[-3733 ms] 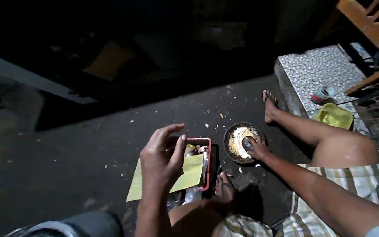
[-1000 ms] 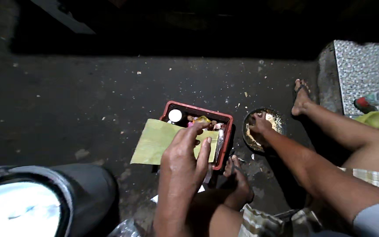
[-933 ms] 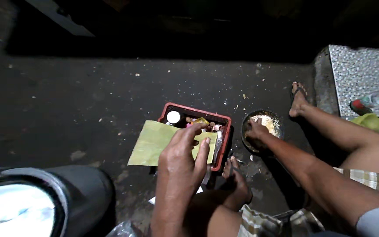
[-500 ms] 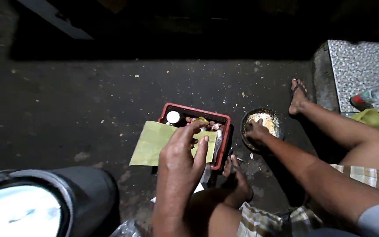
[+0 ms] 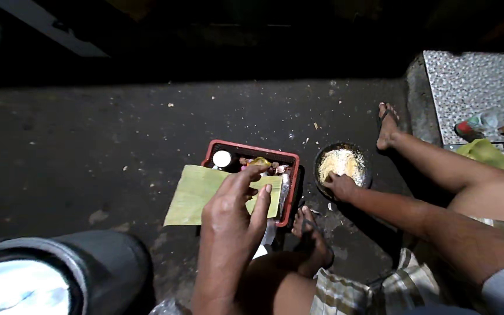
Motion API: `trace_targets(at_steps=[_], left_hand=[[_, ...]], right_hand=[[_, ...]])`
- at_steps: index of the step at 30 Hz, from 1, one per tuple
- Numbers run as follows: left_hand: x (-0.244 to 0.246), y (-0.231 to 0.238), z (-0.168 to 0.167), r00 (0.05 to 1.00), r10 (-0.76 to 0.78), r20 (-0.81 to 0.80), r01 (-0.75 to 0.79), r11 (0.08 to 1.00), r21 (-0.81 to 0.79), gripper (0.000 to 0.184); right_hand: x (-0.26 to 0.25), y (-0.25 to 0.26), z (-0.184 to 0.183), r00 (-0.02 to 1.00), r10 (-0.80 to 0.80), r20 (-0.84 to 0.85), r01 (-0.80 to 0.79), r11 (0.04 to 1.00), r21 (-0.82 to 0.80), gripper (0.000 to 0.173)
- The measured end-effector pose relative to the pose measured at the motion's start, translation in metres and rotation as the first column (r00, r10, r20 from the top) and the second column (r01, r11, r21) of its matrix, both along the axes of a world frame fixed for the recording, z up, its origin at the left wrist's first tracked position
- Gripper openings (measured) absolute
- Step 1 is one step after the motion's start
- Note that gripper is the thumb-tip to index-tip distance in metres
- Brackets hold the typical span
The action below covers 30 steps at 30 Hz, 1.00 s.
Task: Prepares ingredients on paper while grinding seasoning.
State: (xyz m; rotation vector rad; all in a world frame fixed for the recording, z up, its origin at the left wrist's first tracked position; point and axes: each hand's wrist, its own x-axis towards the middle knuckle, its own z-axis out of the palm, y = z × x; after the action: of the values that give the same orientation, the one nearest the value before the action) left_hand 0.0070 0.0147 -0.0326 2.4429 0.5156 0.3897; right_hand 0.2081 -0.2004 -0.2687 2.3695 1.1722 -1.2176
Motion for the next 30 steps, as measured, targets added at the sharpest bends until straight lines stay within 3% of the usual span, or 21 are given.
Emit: trace_targets(at_steps=[4,8,11,14,16,20,23,27,30], left_hand=[[-0.003,0.004,0.001,0.999,0.025,-0.024,-0.025,1.0,0.005,0.034],[0.008,-0.001,0.004,0.999,0.003,-0.034,-0.002,1.0,0.025,0.034],[0.014,-0.006,0.003,1.0,-0.019,0.014,0.018,0.999,0.026,0.034],[0.011,-0.006,0.002,1.0,-0.017,0.0,0.017,1.0,0.004,0.034],[0.011,-0.005,0.001,1.0,-0.016,-0.007,0.016,1.0,0.001,0.035],[0.015,-0.007,0.002,1.0,-0.011,-0.025,0.011,1.0,0.018,0.033],[0.021,-0.01,0.002,0.999,-0.032,-0.003,0.032,0.999,0.017,0.034],[0.018,-0.008,0.0,0.999,-0.038,-0.013,0.038,0.999,0.013,0.036],[0.02,-0.007,-0.001,0.999,-0.033,-0.034,0.034,0.999,0.015,0.036]], right_hand=[[0.009,-0.041,-0.005,0.997,-0.038,0.064,0.037,0.999,0.026,0.067],[0.034,-0.023,-0.011,0.954,-0.284,0.093,0.278,0.958,0.075,0.06],[0.03,-0.009,-0.004,0.872,-0.489,0.016,0.487,0.87,0.07,0.065],[-0.003,-0.025,-0.009,0.967,-0.255,-0.001,0.254,0.965,0.069,0.062],[0.004,-0.038,-0.011,0.99,-0.141,0.03,0.137,0.985,0.107,0.064],[0.041,-0.016,-0.022,0.939,-0.316,0.135,0.295,0.943,0.155,0.062],[0.039,-0.006,-0.009,0.875,-0.484,0.014,0.481,0.872,0.097,0.069],[-0.004,-0.031,-0.012,0.973,-0.231,-0.02,0.231,0.969,0.087,0.065],[0.021,-0.031,-0.02,0.958,-0.279,0.061,0.269,0.953,0.136,0.062]])
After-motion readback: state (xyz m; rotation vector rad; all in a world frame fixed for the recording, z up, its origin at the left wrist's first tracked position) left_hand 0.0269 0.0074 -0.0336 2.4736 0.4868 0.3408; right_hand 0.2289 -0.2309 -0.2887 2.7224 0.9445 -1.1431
